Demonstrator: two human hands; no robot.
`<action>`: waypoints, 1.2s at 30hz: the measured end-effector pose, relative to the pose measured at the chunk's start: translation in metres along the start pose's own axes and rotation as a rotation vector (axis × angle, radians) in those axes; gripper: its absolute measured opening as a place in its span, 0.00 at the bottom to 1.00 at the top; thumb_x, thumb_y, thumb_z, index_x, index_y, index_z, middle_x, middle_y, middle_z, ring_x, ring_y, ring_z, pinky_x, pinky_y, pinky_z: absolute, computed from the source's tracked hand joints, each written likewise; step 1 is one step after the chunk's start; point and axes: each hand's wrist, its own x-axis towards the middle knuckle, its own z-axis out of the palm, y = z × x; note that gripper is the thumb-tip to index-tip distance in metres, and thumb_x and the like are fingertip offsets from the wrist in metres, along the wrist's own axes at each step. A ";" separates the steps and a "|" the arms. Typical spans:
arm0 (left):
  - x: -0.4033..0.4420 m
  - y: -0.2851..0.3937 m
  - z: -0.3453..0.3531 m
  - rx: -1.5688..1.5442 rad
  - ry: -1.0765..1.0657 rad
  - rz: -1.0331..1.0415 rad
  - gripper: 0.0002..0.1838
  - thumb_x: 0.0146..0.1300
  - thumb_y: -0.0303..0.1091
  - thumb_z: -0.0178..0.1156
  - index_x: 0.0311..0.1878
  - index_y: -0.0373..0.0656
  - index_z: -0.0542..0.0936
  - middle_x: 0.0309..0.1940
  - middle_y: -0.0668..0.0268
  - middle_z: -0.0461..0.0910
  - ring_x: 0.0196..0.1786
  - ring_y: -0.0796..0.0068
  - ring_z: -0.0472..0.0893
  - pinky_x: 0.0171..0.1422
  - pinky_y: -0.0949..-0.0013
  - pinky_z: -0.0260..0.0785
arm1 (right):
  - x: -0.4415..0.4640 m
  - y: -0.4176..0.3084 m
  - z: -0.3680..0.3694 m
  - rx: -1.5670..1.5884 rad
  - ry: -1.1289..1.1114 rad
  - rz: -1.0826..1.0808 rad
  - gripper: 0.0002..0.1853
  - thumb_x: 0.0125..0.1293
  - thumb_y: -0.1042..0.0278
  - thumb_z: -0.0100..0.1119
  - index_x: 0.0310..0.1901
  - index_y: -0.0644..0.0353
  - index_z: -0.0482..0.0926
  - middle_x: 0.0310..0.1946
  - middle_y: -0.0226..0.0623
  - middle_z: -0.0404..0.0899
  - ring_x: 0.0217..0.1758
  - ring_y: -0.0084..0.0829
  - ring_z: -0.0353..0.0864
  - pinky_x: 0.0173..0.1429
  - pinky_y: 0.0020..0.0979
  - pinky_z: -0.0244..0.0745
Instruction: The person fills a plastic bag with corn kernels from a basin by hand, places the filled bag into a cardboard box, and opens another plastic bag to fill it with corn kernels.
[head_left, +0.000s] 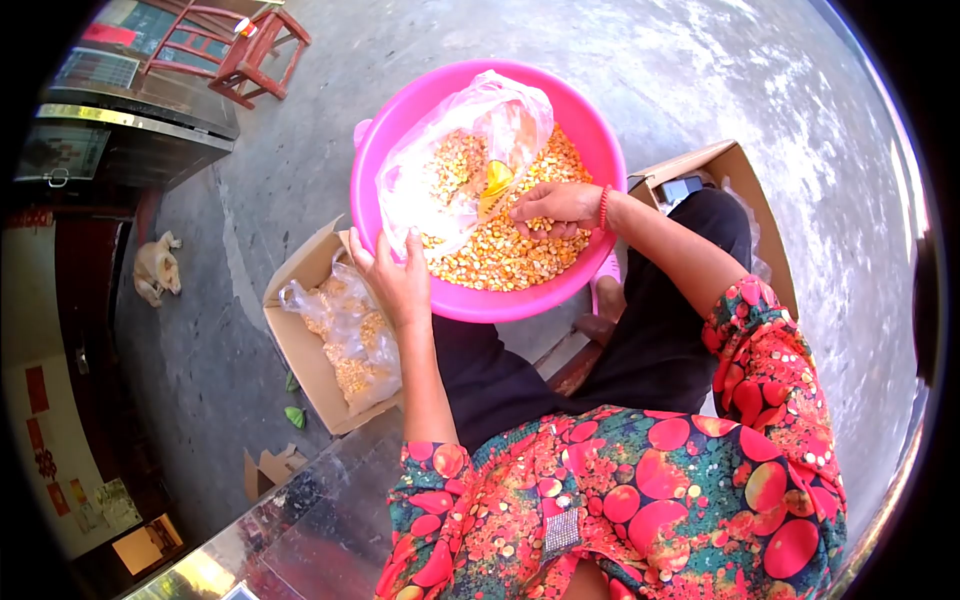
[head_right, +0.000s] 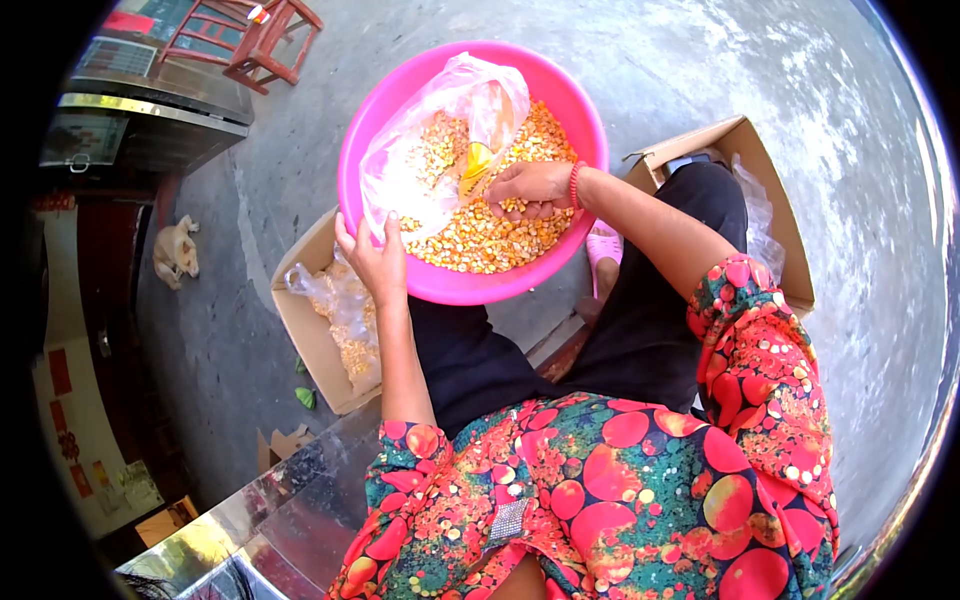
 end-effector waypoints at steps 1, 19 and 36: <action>0.001 -0.001 0.000 0.004 -0.006 0.007 0.23 0.55 0.41 0.65 0.47 0.32 0.78 0.65 0.47 0.57 0.67 0.50 0.59 0.69 0.56 0.51 | 0.000 -0.005 0.003 -0.001 -0.001 0.001 0.14 0.68 0.54 0.49 0.32 0.55 0.75 0.17 0.22 0.66 0.10 0.12 0.50 0.13 0.18 0.46; 0.000 -0.001 0.001 0.019 0.010 0.047 0.19 0.54 0.38 0.64 0.45 0.34 0.79 0.63 0.40 0.57 0.67 0.43 0.59 0.69 0.52 0.52 | 0.023 -0.022 0.015 -1.204 0.256 -0.503 0.10 0.56 0.63 0.53 0.29 0.60 0.79 0.26 0.44 0.80 0.31 0.44 0.79 0.39 0.41 0.73; -0.001 -0.001 -0.001 0.018 -0.013 0.042 0.21 0.55 0.38 0.64 0.47 0.32 0.78 0.65 0.48 0.57 0.67 0.50 0.59 0.69 0.57 0.52 | 0.010 0.011 0.015 -0.624 0.287 -0.399 0.08 0.62 0.65 0.53 0.36 0.58 0.78 0.24 0.37 0.78 0.26 0.31 0.80 0.30 0.31 0.75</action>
